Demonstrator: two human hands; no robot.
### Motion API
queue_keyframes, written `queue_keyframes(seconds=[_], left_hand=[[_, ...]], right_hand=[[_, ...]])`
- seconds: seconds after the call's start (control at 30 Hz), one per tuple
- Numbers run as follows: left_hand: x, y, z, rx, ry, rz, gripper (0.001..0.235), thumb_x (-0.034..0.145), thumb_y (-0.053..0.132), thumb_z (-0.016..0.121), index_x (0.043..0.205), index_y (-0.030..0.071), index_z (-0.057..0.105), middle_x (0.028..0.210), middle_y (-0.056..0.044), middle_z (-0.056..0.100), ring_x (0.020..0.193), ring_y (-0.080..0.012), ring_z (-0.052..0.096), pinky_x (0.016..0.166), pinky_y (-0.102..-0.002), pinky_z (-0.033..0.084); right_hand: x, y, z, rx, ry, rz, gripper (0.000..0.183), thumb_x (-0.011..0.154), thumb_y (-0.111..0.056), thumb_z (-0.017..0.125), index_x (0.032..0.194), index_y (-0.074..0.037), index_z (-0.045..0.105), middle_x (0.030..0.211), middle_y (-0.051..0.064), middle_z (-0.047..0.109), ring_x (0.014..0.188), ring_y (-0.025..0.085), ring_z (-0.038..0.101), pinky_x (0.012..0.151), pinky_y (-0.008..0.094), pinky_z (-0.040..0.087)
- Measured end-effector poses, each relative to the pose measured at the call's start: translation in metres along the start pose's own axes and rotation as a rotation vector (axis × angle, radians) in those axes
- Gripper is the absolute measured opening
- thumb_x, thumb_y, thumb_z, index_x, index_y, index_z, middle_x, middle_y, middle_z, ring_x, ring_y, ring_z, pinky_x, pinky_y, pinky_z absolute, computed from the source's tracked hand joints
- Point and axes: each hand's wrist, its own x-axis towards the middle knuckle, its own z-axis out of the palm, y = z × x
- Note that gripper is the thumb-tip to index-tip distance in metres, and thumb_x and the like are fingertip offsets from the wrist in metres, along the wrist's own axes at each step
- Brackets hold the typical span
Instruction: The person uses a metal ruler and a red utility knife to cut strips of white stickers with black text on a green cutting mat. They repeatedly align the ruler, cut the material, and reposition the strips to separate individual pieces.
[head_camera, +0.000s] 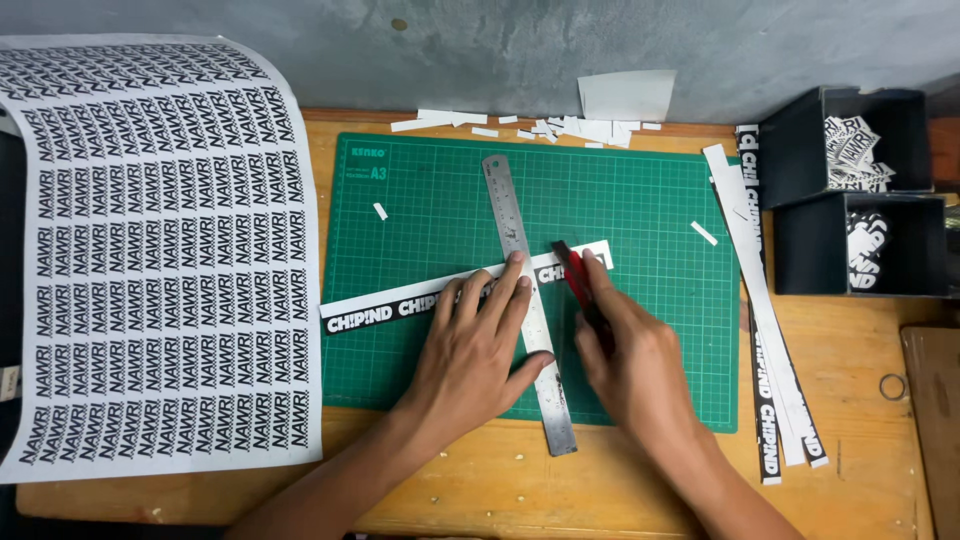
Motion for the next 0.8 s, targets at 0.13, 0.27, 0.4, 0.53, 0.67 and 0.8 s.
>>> queue_keyframes(seconds=[0.13,0.27,0.4,0.53,0.67,0.8], left_hand=[[-0.001,-0.001,0.008,-0.120,0.121,0.035,0.080,0.094,0.052,0.082,0.146,-0.008,0.067,0.162,-0.029,0.059,0.129,-0.0465,0.057,0.111,-0.063,0.047],[-0.004,-0.002,0.010,-0.112,0.100,0.044,0.083,0.091,0.052,0.083,0.147,-0.007,0.066,0.159,-0.026,0.060,0.130,-0.0464,0.056,0.110,-0.063,0.047],[-0.005,-0.002,0.010,-0.104,0.079,0.045,0.086,0.089,0.052,0.083,0.148,-0.007,0.065,0.159,-0.024,0.060,0.132,-0.0465,0.056,0.111,-0.061,0.045],[-0.004,-0.003,0.010,-0.104,0.065,0.039,0.085,0.091,0.051,0.082,0.149,-0.007,0.064,0.159,-0.023,0.059,0.133,-0.0461,0.055,0.112,-0.061,0.044],[-0.004,-0.002,0.008,-0.085,0.050,0.049,0.081,0.092,0.050,0.080,0.148,-0.007,0.065,0.159,-0.023,0.058,0.133,-0.0469,0.055,0.111,-0.061,0.045],[-0.004,-0.002,0.006,-0.067,0.062,0.057,0.079,0.091,0.050,0.080,0.145,-0.006,0.067,0.157,-0.023,0.059,0.133,-0.0469,0.055,0.111,-0.060,0.044]], right_hand=[[-0.004,0.007,0.024,-0.047,0.060,-0.035,0.079,0.090,-0.004,0.081,0.166,-0.016,0.065,0.118,0.020,0.087,0.109,0.044,0.084,0.085,0.051,0.070],[-0.003,0.004,0.026,-0.108,0.015,-0.029,0.080,0.092,-0.007,0.077,0.169,-0.018,0.060,0.114,0.019,0.086,0.105,0.044,0.084,0.084,0.053,0.069],[0.001,-0.007,0.023,-0.139,-0.009,-0.023,0.078,0.093,-0.008,0.074,0.169,-0.018,0.061,0.106,0.018,0.087,0.095,0.045,0.084,0.077,0.054,0.069],[0.001,-0.013,0.021,-0.224,-0.029,-0.054,0.082,0.091,-0.009,0.074,0.171,-0.019,0.058,0.101,0.019,0.086,0.090,0.048,0.083,0.073,0.060,0.069],[-0.016,-0.018,0.021,-0.305,-0.056,-0.044,0.084,0.091,-0.011,0.072,0.172,-0.021,0.055,0.094,0.017,0.083,0.081,0.050,0.081,0.067,0.064,0.067],[-0.039,-0.013,0.020,-0.371,-0.060,-0.009,0.080,0.094,-0.017,0.069,0.171,-0.029,0.055,0.093,0.014,0.082,0.079,0.050,0.081,0.064,0.065,0.066]])
